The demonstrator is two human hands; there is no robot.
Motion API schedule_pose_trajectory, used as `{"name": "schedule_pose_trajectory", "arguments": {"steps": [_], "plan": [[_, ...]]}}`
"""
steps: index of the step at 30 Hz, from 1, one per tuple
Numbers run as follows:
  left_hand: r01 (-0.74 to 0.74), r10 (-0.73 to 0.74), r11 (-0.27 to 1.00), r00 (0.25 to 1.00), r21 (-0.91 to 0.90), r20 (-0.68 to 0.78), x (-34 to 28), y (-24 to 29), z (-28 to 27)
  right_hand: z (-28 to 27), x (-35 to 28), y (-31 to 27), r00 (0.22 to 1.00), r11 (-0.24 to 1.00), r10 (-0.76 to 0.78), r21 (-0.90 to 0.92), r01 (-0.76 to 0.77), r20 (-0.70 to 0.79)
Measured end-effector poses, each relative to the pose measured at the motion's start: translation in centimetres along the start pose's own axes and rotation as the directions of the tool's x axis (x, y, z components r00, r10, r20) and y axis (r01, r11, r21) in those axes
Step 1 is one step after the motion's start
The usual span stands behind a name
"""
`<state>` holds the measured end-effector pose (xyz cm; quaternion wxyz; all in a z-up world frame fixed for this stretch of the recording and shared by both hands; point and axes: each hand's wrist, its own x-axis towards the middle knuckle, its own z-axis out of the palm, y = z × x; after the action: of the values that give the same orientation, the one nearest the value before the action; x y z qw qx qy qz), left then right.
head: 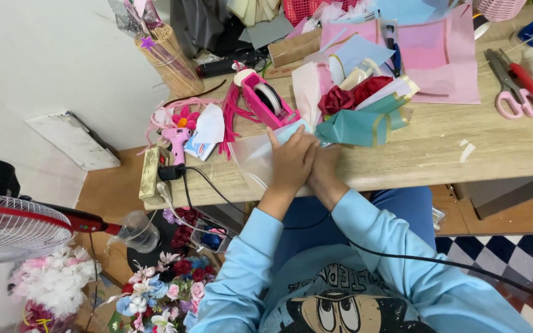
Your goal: The person wraps a bouquet of red roses with multiple layers of colored paper, including teal, white, and pink sheets. They use a tape dispenser to secure the paper layers around the bouquet base and adjust the arrangement on the table.
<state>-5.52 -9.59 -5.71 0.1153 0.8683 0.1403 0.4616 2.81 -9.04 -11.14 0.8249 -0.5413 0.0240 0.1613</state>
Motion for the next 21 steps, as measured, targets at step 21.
{"name": "schedule_pose_trajectory", "arguments": {"steps": [21], "plan": [[0.145, -0.104, 0.959, 0.980, -0.242, 0.172, 1.7, -1.6, -2.5, -1.1, -3.9, -5.5, 0.989, 0.999, 0.017, -0.046, -0.010, 0.147]]}}
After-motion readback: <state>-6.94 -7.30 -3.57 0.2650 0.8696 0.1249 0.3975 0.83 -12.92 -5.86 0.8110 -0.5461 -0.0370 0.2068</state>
